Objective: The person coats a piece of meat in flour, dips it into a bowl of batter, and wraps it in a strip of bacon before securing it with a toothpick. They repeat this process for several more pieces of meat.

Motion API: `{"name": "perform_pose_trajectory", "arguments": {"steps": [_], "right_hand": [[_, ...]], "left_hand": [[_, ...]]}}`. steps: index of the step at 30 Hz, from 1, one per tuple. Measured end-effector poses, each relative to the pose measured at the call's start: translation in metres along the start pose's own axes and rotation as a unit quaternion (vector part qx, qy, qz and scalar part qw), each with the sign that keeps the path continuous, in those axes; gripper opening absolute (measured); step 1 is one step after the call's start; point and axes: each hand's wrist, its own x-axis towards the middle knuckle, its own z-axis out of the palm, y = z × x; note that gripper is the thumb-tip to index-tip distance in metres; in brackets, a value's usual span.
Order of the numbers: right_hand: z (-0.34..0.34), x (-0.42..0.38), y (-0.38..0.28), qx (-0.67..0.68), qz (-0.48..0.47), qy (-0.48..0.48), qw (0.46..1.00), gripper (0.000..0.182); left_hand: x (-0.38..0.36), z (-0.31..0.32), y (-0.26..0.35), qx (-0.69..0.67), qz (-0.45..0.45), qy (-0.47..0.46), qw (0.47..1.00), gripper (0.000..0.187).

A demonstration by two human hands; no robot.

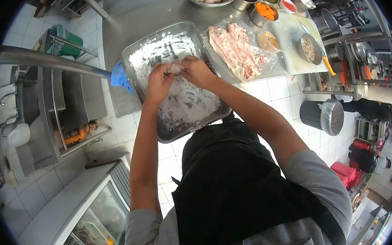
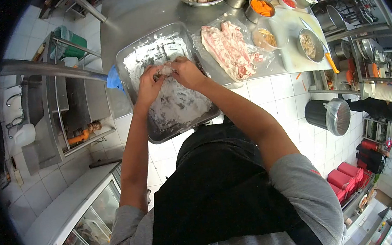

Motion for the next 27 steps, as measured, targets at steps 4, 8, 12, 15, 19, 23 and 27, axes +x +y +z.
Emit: {"name": "perform_pose_trajectory", "arguments": {"steps": [4, 8, 12, 15, 19, 23, 27], "right_hand": [[-0.003, 0.002, 0.003, 0.029, -0.017, 0.001, 0.999, 0.037], [-0.001, 0.002, 0.008, 0.044, -0.009, 0.028, 0.999, 0.034], [-0.010, 0.002, -0.008, 0.036, 0.019, -0.005, 0.999, 0.031], [-0.008, 0.005, -0.004, 0.027, 0.031, -0.003, 0.999, 0.030], [-0.006, 0.007, 0.002, 0.023, 0.039, -0.008, 0.999, 0.027], [-0.006, 0.007, 0.003, -0.016, 0.005, -0.016, 1.000, 0.032], [-0.003, 0.001, 0.000, -0.081, -0.080, 0.035, 0.993, 0.043]], "left_hand": [[0.001, 0.001, 0.000, -0.007, -0.014, 0.007, 1.000, 0.035], [0.002, 0.002, 0.007, -0.024, 0.020, 0.026, 0.999, 0.033], [0.006, 0.003, -0.005, -0.012, 0.033, 0.019, 0.999, 0.028], [0.006, 0.005, -0.008, -0.011, 0.016, 0.011, 1.000, 0.025], [0.004, 0.003, -0.005, 0.000, 0.004, 0.012, 1.000, 0.025], [0.004, 0.001, -0.003, 0.019, 0.048, 0.044, 0.998, 0.027], [0.005, 0.002, 0.002, -0.004, 0.023, 0.025, 0.999, 0.033]]}}
